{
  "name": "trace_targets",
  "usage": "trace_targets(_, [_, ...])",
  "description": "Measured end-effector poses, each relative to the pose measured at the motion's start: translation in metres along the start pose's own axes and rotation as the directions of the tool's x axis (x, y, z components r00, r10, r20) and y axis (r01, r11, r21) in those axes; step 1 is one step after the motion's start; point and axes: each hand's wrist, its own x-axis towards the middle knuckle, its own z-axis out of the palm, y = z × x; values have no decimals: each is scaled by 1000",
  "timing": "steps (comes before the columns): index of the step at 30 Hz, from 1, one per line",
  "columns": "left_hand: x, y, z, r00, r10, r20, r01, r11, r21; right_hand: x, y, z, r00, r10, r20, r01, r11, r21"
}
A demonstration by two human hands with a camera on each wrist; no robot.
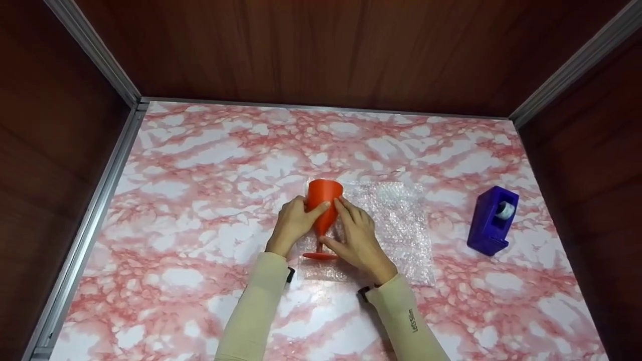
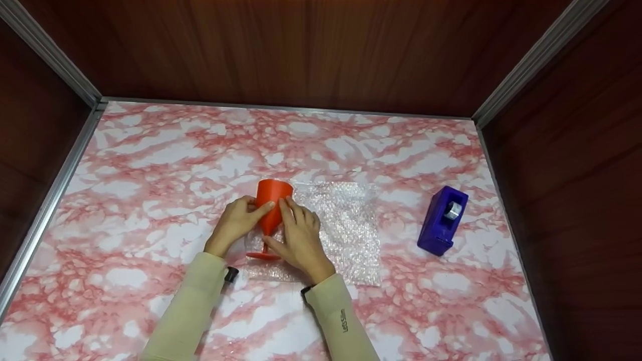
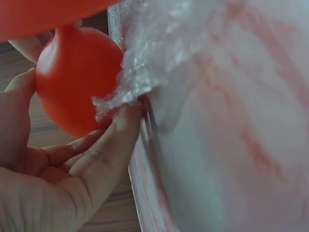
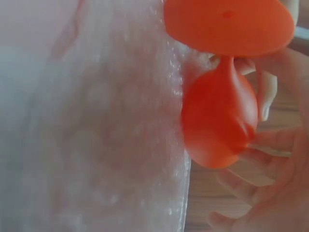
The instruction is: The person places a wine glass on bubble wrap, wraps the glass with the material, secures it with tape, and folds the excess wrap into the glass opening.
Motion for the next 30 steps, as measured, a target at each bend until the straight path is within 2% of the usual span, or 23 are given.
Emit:
trace_targets(5, [-1,2,-1,1000,4,-16,-4,1000,0,-2,2,1,999,-9,33,7,999,43])
trace_targets(10, [-1,6,-2,999,20,-44,-18,999,44,-1,3,0,999,-17,48,13,997,77])
trace_targets(17, [-4,8,0,995,72,-61,-67,994,84,-1,6,1,998,-44,53,32,978,208])
trace_targets(23, [-6,9,1,992,94,-81,-86,992,90,-3,7,1,995,-31,90,10,974,227])
trace_targets(30, [-8,14,2,994,70,-89,-63,995,81,-5,7,3,993,-28,114,1,972,233])
